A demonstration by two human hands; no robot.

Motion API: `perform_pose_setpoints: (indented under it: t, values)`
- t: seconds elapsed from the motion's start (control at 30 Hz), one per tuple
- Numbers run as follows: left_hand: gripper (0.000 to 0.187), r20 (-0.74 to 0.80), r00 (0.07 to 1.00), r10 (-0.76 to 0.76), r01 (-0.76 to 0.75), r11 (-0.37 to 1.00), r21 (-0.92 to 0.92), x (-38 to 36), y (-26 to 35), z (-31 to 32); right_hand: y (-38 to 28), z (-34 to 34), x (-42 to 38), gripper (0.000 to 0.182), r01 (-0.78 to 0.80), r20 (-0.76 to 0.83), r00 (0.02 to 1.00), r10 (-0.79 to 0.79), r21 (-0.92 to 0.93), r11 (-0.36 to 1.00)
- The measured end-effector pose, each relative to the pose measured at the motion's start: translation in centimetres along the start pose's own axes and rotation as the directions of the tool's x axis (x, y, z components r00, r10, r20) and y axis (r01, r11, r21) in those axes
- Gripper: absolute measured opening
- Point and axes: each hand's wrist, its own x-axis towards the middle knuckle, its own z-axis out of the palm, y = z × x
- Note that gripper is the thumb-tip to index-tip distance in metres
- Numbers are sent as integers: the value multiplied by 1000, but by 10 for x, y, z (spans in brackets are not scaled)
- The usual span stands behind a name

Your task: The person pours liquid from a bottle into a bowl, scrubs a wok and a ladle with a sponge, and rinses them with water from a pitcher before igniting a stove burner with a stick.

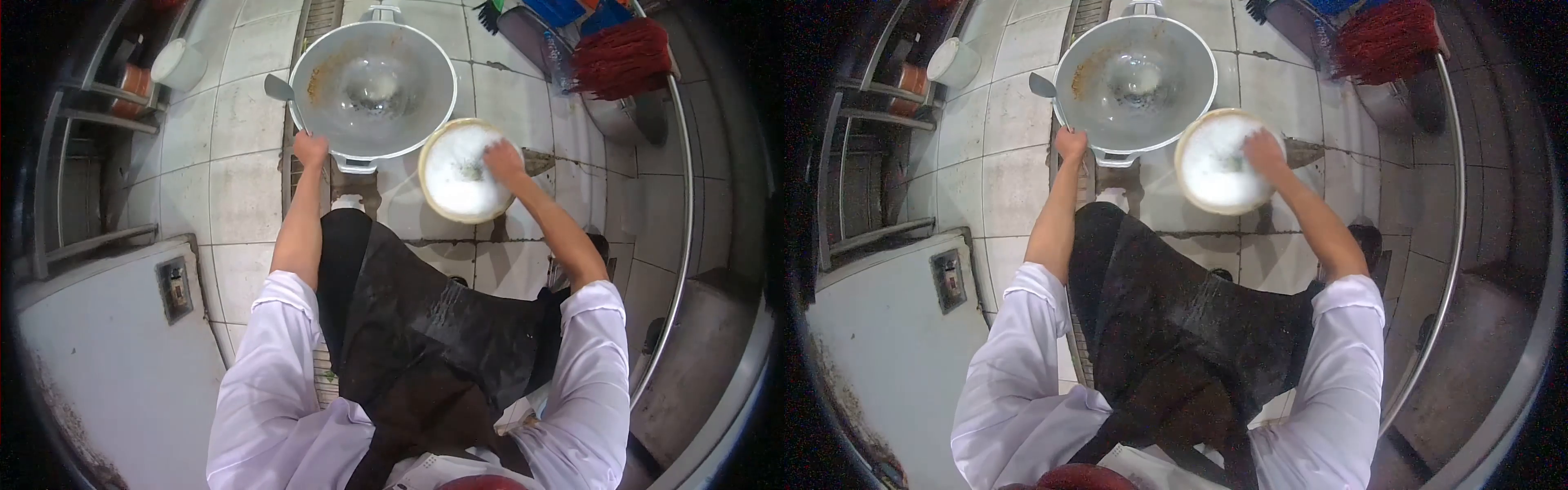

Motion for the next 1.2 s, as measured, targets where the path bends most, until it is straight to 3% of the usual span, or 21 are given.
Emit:
perform_pose_setpoints:
  t: [0.17,0.23,0.33,0.4,0.47,0.5,0.53,0.6,0.63,0.7,0.8,1.03,1.1,1.2]
  values:
    - [27,-11,995,104,-104,992,-77,-16,-43,-19,32,12,8,27,-16,-17,1000,13,-222,975]
    - [25,-2,995,101,-101,991,-84,-26,-55,-34,30,-28,10,29,-344,236,917,322,57,937]
    - [28,25,992,122,-121,992,-48,-31,-76,-54,7,-58,16,39,-413,205,900,386,113,904]
    - [29,48,991,122,-121,992,-30,-32,-88,-60,-8,-47,16,44,-349,211,927,311,179,920]
    - [29,54,983,177,-175,984,-28,-27,-98,-61,-23,-38,8,40,-198,64,979,192,126,972]
    - [29,49,984,172,-171,985,-36,-24,-99,-60,-23,1,9,42,-253,-75,951,299,365,896]
    - [29,62,978,198,-196,980,-46,-21,-100,-60,-20,38,15,42,-251,-80,952,297,355,900]
    - [28,72,975,211,-207,977,-59,-17,-104,-61,-16,85,29,39,-343,-142,888,437,426,837]
    - [28,80,966,245,-242,969,-41,-15,-104,-61,-14,42,29,36,-399,173,914,366,225,889]
    - [27,85,959,272,-270,962,-30,-18,-104,-62,2,20,36,38,-380,279,911,303,282,881]
    - [27,-12,931,364,-364,928,-75,-24,-101,-61,32,14,44,41,-343,286,932,224,492,801]
    - [27,23,940,341,-334,931,-147,6,-98,-54,95,-32,72,50,-165,66,970,235,887,431]
    - [29,177,925,336,-334,942,-44,17,-85,-66,109,-59,95,53,-64,-23,963,268,949,310]
    - [29,126,882,455,-452,891,-55,31,-76,-62,105,-80,146,57,121,-165,934,318,981,153]
